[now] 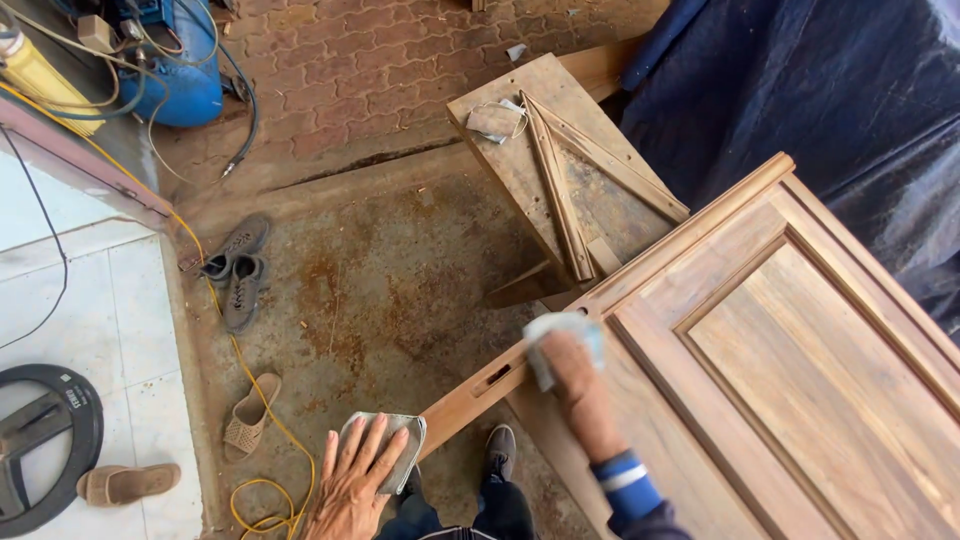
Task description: The person is sanding a large wooden door using both manual sandpaper and an orbital electric sander.
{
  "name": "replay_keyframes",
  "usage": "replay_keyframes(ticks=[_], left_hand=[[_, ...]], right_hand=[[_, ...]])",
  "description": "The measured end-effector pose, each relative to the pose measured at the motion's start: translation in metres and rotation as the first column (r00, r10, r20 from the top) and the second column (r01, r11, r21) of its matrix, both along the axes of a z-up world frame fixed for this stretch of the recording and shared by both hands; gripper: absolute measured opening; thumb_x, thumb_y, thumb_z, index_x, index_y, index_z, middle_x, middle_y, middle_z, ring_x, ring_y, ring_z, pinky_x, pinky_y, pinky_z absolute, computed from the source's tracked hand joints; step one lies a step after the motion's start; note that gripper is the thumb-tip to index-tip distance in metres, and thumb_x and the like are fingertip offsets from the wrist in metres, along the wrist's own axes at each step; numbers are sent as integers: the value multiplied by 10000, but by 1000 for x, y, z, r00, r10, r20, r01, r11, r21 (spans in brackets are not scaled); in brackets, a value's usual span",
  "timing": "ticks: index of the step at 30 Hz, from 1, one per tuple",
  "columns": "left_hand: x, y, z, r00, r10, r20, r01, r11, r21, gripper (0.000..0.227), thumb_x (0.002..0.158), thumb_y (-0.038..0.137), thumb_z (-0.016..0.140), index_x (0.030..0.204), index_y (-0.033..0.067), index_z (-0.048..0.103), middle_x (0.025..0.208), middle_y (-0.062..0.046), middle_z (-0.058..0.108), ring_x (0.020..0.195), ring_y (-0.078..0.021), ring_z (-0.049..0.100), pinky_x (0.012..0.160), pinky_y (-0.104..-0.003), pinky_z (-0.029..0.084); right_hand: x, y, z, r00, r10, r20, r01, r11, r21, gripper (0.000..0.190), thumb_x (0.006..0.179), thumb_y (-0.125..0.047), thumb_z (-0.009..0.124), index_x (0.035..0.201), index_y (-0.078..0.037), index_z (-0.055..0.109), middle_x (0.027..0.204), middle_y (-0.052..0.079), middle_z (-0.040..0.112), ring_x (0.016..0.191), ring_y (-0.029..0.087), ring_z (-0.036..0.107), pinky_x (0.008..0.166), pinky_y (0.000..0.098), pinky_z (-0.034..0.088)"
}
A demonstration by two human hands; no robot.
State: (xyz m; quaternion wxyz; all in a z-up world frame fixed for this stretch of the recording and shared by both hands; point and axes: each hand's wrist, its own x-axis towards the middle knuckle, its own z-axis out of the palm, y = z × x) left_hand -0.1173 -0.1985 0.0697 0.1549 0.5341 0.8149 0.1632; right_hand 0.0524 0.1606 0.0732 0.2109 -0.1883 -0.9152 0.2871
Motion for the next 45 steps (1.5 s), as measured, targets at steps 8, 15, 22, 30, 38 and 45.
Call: replay_keyframes(ticks=[8,15,22,30,38,45], left_hand=[[-3,-38,-61,983,85,162,-124,961,248,711,882,321,605,1541,158,392,1633,-147,292,1497,-396,270,1147,-647,183],[-7,-33,-33,798,21,602,-282,896,343,570,1069,326,393,1587,98,322,1673,-190,257,1546,-391,242,1212,-491,229],[-4,-44,-62,395,155,906,-514,854,78,653,1009,399,419,1576,93,311,1628,-149,394,1502,-278,351,1162,-358,267],[-4,-60,-110,207,432,878,-592,770,-239,685,978,506,505,1460,20,520,1479,-171,609,1414,-259,529,1129,-354,379],[-13,-48,-42,329,172,928,-610,789,70,635,1034,397,418,1571,69,337,1595,-124,462,1478,-230,414,1161,-322,301],[-5,-51,-74,258,230,938,-640,768,-12,616,1050,401,423,1570,75,366,1581,-148,502,1469,-260,451,1163,-340,320]], right_hand=[[-31,-171,22,982,120,148,-137,984,112,713,766,137,576,1435,-108,581,1524,152,514,1456,315,426,1226,534,244],[-19,-100,-14,915,-186,359,171,983,73,524,1080,54,455,1463,-285,569,1504,-15,576,1439,139,544,1274,328,448],[-40,-243,21,929,262,263,-325,916,235,507,982,-43,593,1476,-111,497,1541,150,501,1447,329,433,1196,532,310],[-30,-149,5,933,-184,308,92,952,291,730,848,208,450,1437,-204,573,1519,63,532,1460,248,433,1243,438,303],[-25,-182,5,963,115,243,-177,951,252,612,882,84,579,1435,-177,602,1528,75,536,1437,258,451,1196,456,310],[-29,-207,-3,969,26,245,-94,958,270,521,978,-24,618,1455,-230,584,1547,25,501,1480,207,451,1219,421,354]])
